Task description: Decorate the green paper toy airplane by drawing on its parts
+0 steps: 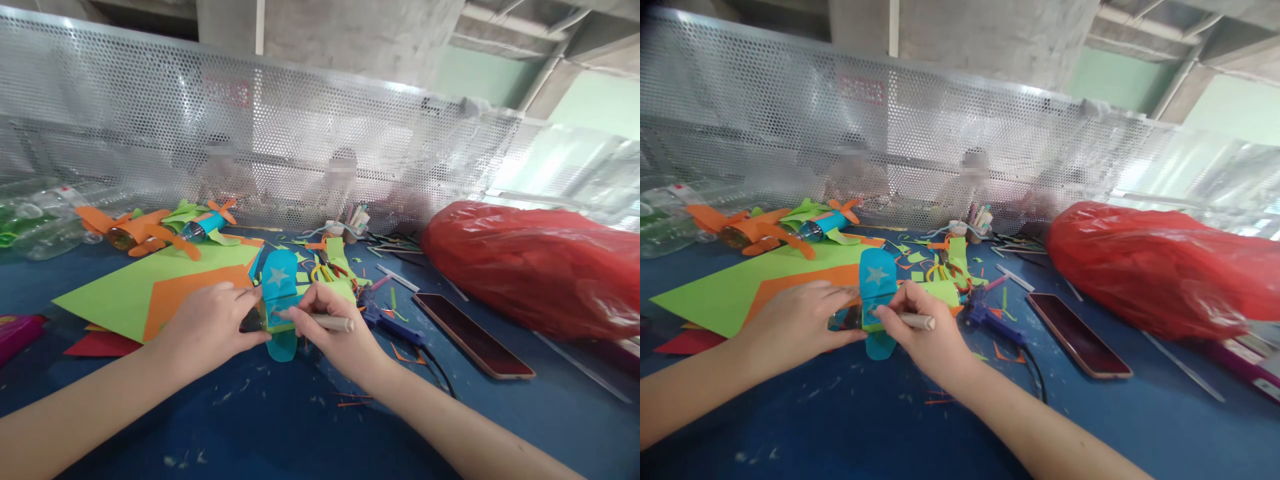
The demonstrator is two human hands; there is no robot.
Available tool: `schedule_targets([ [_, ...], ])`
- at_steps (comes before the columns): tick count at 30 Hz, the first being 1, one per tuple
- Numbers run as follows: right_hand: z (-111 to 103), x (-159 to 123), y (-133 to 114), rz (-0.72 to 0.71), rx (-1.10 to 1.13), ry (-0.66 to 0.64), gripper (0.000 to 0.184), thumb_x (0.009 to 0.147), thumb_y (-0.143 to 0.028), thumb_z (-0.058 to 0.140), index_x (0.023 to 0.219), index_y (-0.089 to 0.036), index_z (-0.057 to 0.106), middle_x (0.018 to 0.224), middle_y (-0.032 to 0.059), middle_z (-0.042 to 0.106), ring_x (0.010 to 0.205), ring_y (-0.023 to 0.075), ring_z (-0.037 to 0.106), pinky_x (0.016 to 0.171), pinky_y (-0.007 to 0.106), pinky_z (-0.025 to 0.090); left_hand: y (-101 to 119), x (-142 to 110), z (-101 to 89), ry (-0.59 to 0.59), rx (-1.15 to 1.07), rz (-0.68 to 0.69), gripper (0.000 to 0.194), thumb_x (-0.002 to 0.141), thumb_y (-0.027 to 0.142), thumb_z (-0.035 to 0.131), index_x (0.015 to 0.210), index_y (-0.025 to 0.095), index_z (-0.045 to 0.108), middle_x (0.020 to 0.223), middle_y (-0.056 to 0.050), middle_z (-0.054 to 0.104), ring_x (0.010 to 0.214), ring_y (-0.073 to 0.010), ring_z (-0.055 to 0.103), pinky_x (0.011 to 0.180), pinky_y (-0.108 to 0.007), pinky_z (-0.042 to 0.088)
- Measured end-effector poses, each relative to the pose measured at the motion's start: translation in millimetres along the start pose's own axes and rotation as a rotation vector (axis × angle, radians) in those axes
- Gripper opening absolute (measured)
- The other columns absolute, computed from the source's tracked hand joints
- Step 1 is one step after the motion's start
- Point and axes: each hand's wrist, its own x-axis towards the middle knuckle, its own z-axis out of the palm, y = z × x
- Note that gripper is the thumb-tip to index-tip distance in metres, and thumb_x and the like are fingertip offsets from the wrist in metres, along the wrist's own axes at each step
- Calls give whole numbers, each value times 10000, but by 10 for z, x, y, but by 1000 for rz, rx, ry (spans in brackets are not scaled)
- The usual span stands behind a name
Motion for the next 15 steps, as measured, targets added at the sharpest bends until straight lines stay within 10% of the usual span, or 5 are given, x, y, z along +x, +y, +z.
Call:
schedule_targets([
  [15,-3,-6,4,8,8,18,265,923,-370,649,768,-248,471,666,-43,552,587,127,456,567,278,362,10,-2,-6,-19,14,-18,278,820,404,835,991,229,703,888,-67,779,874,-332,737,708,-401,556],
])
